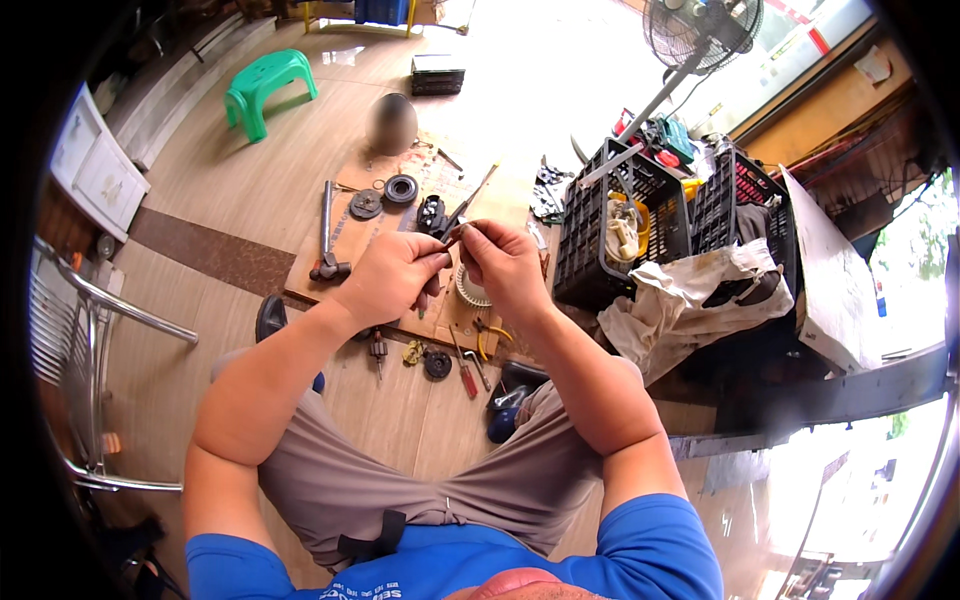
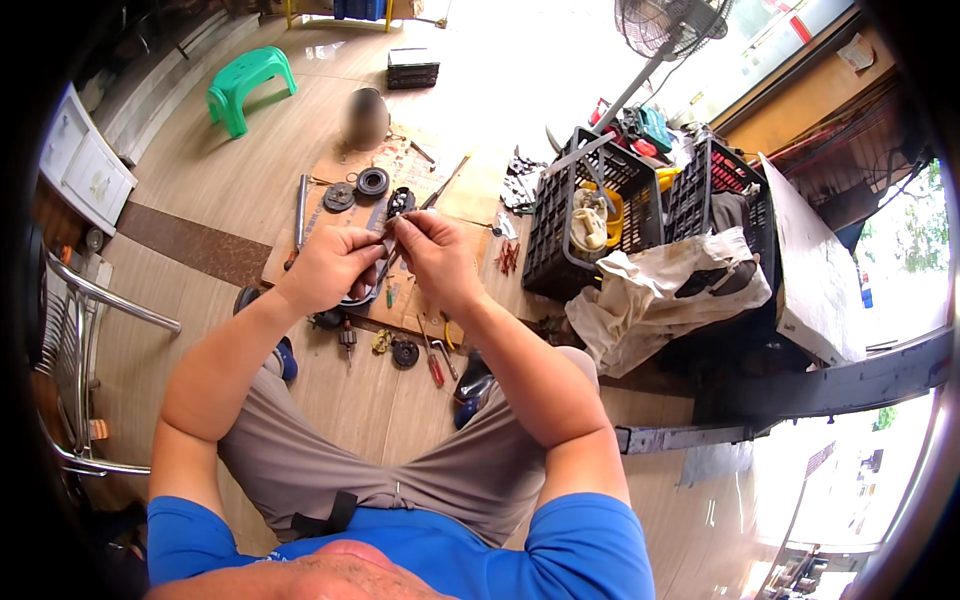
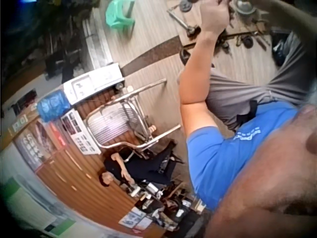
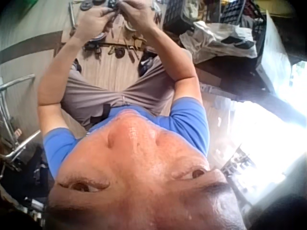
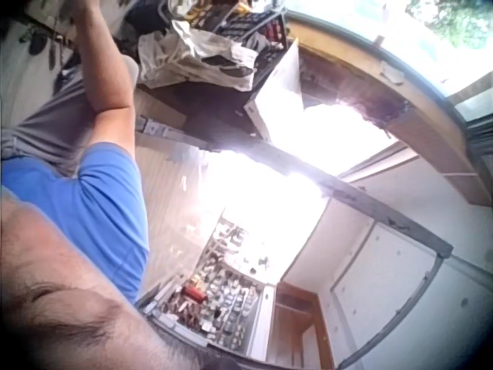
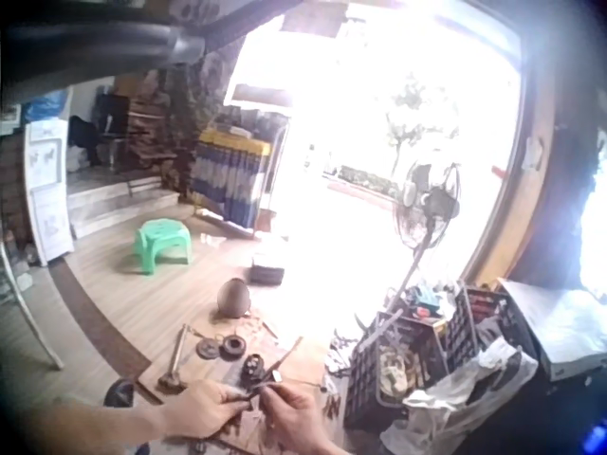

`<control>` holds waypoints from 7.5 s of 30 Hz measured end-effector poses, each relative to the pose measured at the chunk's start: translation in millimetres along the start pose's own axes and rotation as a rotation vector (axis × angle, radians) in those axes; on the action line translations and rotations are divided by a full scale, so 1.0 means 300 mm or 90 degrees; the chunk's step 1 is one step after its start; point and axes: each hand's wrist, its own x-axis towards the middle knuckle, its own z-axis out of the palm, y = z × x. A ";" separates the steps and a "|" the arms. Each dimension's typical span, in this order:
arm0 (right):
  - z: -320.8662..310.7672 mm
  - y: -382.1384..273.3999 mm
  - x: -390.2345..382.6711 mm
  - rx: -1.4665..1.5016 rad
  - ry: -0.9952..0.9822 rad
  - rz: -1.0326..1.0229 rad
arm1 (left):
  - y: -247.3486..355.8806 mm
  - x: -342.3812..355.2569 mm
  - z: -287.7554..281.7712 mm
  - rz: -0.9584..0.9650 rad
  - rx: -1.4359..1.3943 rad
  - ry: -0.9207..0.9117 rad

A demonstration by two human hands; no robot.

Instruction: The person repairs an electric motor by handling and reassembling internal components like the rotor and housing.

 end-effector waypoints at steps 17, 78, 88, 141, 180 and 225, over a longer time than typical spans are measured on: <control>-0.020 -0.008 0.006 0.017 -0.057 -0.026 | -0.013 0.001 -0.039 0.034 -0.176 -0.112; -0.001 -0.024 -0.010 -0.014 0.037 0.013 | -0.025 0.017 0.003 0.040 0.018 -0.021; 0.017 0.008 0.017 -0.035 0.101 0.010 | -0.074 0.027 0.030 0.417 0.723 0.284; 0.006 -0.012 -0.014 -0.110 0.062 -0.129 | -0.036 0.020 0.020 0.431 0.425 0.216; 0.010 0.001 -0.022 -0.131 0.046 -0.137 | -0.018 0.003 -0.008 0.046 -0.040 -0.025; -0.005 -0.022 -0.010 -0.189 0.044 -0.104 | -0.011 0.007 0.001 0.236 0.196 0.097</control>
